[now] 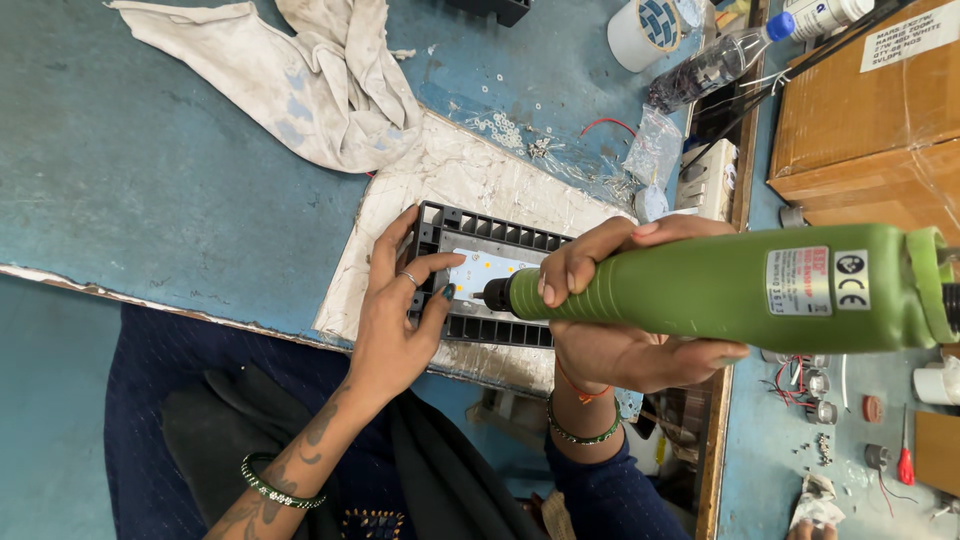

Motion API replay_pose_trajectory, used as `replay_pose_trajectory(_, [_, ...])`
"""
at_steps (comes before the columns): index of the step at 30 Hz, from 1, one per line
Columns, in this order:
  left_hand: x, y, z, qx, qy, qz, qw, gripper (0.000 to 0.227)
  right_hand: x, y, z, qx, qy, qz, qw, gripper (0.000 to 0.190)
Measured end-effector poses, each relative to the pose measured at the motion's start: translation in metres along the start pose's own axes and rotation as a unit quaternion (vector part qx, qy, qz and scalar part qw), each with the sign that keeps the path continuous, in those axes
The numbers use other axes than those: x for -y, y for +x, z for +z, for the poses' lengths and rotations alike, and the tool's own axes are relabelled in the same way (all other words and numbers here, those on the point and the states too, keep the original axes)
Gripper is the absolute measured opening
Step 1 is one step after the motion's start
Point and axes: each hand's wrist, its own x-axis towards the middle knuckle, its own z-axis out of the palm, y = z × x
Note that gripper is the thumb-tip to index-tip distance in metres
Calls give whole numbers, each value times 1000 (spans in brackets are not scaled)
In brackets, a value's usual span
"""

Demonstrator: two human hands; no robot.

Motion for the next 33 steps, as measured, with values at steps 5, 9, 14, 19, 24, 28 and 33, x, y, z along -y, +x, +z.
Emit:
replay_pose_trajectory(5, [0, 0, 0, 4, -5, -1, 1000, 45, 0, -1, -1, 18, -1, 14, 1000, 94])
replay_pose_trajectory(9, [0, 0, 0, 8, -2, -6, 1000, 45, 0, 2, -1, 69, 44, 16, 997, 87])
replay_pose_trajectory(14, [0, 0, 1, 10, -11, -7, 1000, 46, 2, 6, 3, 68, 22, 20, 997, 79])
replay_pose_trajectory(19, [-1, -1, 1, 11, -17, -13, 1000, 46, -1, 12, 12, 116, 46, 20, 992, 74])
replay_pose_trajectory(24, [-3, 0, 0, 9, -19, -13, 1000, 46, 3, 10, 17, 104, 32, 30, 994, 76])
replay_pose_trajectory(28, [-3, -1, -1, 10, -18, -17, 1000, 47, 3, 11, 16, 121, 54, 24, 991, 75])
replay_pose_trajectory(33, [-3, 0, -1, 12, -18, -19, 1000, 46, -6, 12, 15, 88, 19, -12, 996, 79])
